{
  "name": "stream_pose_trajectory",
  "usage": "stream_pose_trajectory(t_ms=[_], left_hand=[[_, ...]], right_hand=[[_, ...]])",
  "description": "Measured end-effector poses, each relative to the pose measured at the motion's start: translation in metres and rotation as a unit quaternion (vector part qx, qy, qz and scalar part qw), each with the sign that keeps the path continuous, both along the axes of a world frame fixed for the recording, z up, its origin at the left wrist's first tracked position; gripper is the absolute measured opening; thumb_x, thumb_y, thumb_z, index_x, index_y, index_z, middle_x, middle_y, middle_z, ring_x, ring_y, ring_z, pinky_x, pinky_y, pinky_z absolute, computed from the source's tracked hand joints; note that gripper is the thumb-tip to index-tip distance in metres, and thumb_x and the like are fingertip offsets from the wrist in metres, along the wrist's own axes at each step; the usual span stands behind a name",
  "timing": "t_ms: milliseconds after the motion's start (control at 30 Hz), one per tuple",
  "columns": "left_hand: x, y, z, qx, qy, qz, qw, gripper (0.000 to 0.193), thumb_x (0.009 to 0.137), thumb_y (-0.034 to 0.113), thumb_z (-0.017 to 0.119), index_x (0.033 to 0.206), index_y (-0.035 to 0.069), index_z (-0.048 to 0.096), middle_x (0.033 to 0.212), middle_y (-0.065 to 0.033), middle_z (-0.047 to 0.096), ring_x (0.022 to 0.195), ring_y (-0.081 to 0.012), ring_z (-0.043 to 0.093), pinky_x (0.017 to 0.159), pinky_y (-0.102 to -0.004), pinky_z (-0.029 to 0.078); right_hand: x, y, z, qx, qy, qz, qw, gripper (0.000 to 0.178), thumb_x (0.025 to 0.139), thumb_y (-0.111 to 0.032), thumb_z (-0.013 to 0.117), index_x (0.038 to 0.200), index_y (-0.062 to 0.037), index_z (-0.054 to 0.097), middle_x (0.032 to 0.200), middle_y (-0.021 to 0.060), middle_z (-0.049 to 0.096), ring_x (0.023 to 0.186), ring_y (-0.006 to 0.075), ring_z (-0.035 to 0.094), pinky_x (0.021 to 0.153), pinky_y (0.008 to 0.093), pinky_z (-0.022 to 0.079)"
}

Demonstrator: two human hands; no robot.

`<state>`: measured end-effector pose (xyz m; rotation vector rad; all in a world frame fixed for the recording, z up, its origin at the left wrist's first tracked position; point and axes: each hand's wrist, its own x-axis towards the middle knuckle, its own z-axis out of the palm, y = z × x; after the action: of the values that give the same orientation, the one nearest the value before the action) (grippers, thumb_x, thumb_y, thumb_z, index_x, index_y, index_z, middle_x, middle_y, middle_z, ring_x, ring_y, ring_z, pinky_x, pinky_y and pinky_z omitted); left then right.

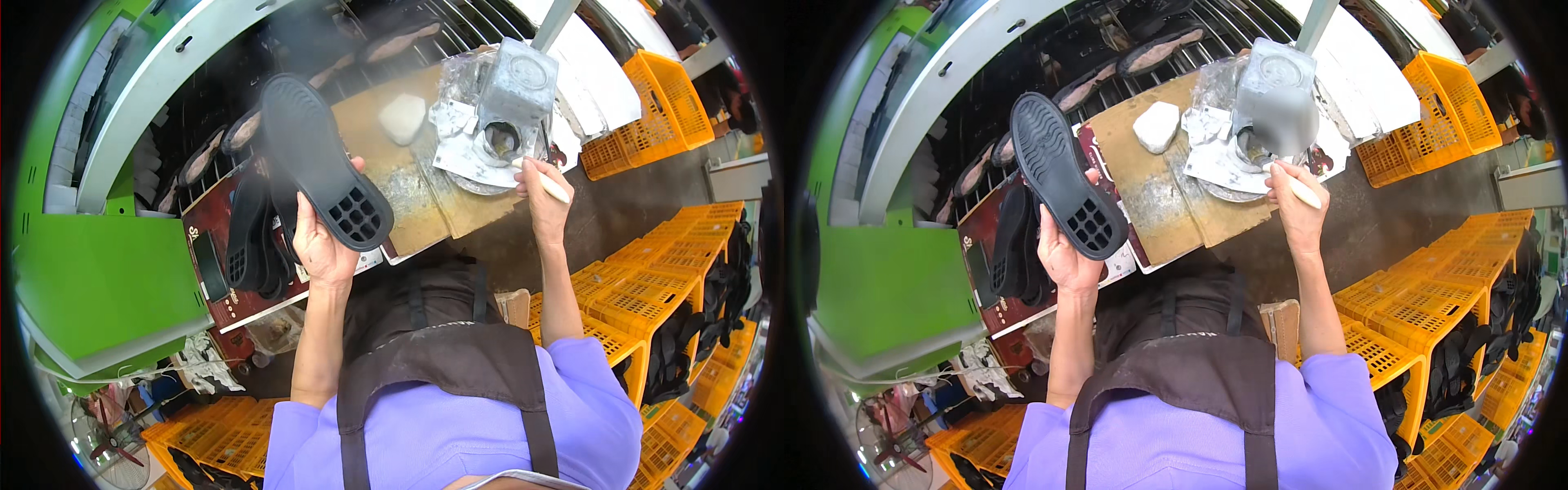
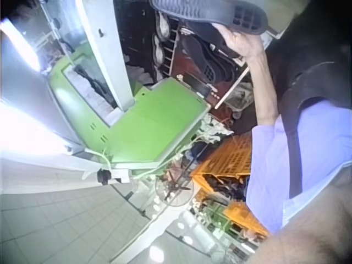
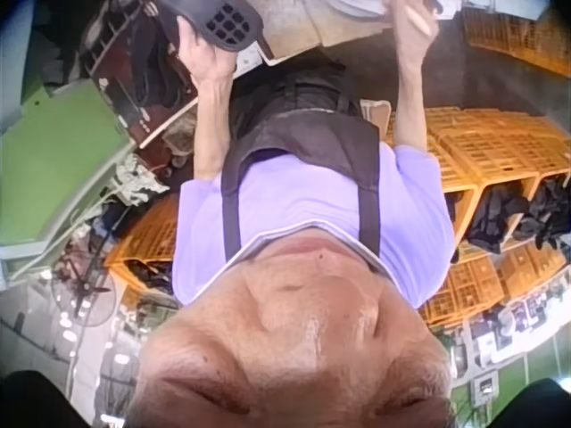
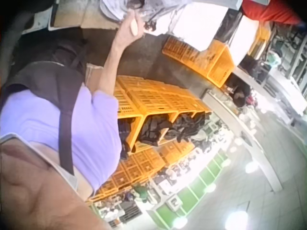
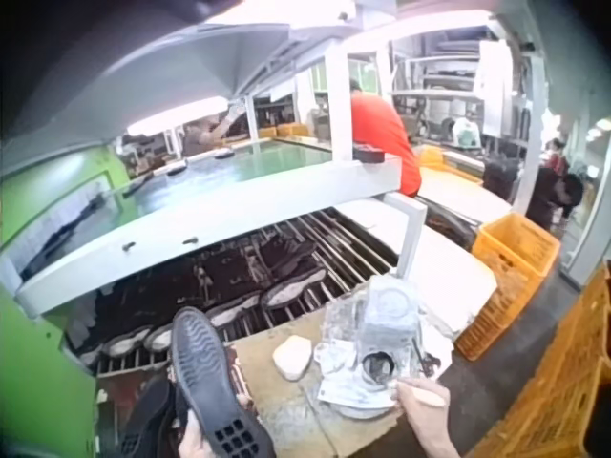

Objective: The person retrieves shoe soles from a crate, applies liquid to the soles using a brush, and places them onto a conveyor inside a machine.

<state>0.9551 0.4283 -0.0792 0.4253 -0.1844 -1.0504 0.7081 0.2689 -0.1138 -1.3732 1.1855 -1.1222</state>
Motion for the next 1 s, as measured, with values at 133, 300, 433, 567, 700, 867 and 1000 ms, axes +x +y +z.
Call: stream_pose_trajectory(t_ms=[133, 300, 433, 567, 700, 867, 1000], left_hand=[[-0.009, -0.001, 0.000, 0.001, -0.088, 0.013, 0.996, 0.066, 0.092, 0.046, 0.050, 0.142, 0.006, 0.032, 0.140, -0.0190, 0.041, 0.126, -0.0284, 0.045, 0.106, -0.0436, 0.036], [-0.006, 0.000, -0.008, 0.010, -0.183, -0.030, 0.983, 0.076, 0.076, 0.019, 0.074, 0.140, 0.010, 0.034, 0.133, -0.0117, 0.049, 0.125, -0.0238, 0.045, 0.105, -0.0408, 0.034], [-0.009, 0.001, -0.005, 0.072, -0.238, -0.013, 0.968, 0.076, 0.073, -0.001, 0.068, 0.139, 0.011, 0.033, 0.135, -0.0119, 0.046, 0.126, -0.0247, 0.043, 0.104, -0.0391, 0.037], [-0.019, -0.003, -0.010, 0.085, -0.303, 0.017, 0.949, 0.077, 0.075, -0.003, 0.067, 0.138, 0.012, 0.026, 0.142, -0.0143, 0.037, 0.129, -0.0243, 0.040, 0.108, -0.0396, 0.033], [-0.033, -0.008, -0.007, 0.087, -0.391, 0.044, 0.915, 0.077, 0.077, -0.002, 0.066, 0.140, 0.009, 0.022, 0.143, -0.0150, 0.034, 0.129, -0.0241, 0.039, 0.107, -0.0371, 0.034], [-0.052, -0.013, -0.007, 0.073, -0.411, 0.040, 0.908, 0.078, 0.080, -0.005, 0.064, 0.140, 0.005, 0.015, 0.145, -0.0168, 0.033, 0.131, -0.0238, 0.037, 0.109, -0.0390, 0.032], [-0.068, -0.015, -0.011, 0.051, -0.386, 0.045, 0.920, 0.079, 0.079, -0.004, 0.067, 0.140, 0.003, 0.016, 0.144, -0.0178, 0.033, 0.130, -0.0241, 0.039, 0.107, -0.0381, 0.035]], right_hand=[[0.006, 0.003, -0.008, -0.026, -0.019, 0.005, 0.999, 0.023, 0.087, -0.012, 0.067, 0.104, 0.0034, 0.066, 0.080, 0.0055, 0.067, 0.064, 0.0064, 0.059, 0.057, 0.0193, 0.049], [-0.010, 0.008, -0.014, -0.101, 0.061, 0.005, 0.993, 0.020, 0.085, -0.007, 0.068, 0.102, 0.0037, 0.067, 0.089, 0.0066, 0.067, 0.081, 0.0083, 0.059, 0.072, 0.0215, 0.047], [-0.014, 0.015, 0.000, -0.161, 0.116, 0.013, 0.980, 0.019, 0.084, -0.006, 0.068, 0.101, 0.0034, 0.067, 0.090, 0.0084, 0.068, 0.083, 0.0107, 0.060, 0.076, 0.0239, 0.047], [-0.015, 0.031, 0.018, -0.147, 0.105, 0.008, 0.984, 0.019, 0.085, -0.004, 0.067, 0.101, 0.0049, 0.067, 0.086, 0.0098, 0.068, 0.077, 0.0120, 0.062, 0.071, 0.0231, 0.048], [-0.003, 0.064, 0.051, -0.166, -0.016, 0.060, 0.984, 0.020, 0.085, -0.006, 0.066, 0.100, 0.0068, 0.065, 0.079, 0.0116, 0.067, 0.068, 0.0132, 0.061, 0.063, 0.0239, 0.047], [0.026, 0.078, 0.058, -0.193, -0.027, 0.162, 0.967, 0.019, 0.080, -0.002, 0.069, 0.097, 0.0062, 0.066, 0.085, 0.0162, 0.068, 0.070, 0.0173, 0.063, 0.065, 0.0259, 0.049], [0.046, 0.083, 0.058, -0.196, -0.046, 0.194, 0.960, 0.018, 0.079, 0.003, 0.068, 0.096, 0.0061, 0.066, 0.086, 0.0170, 0.068, 0.072, 0.0185, 0.065, 0.065, 0.0257, 0.050]])
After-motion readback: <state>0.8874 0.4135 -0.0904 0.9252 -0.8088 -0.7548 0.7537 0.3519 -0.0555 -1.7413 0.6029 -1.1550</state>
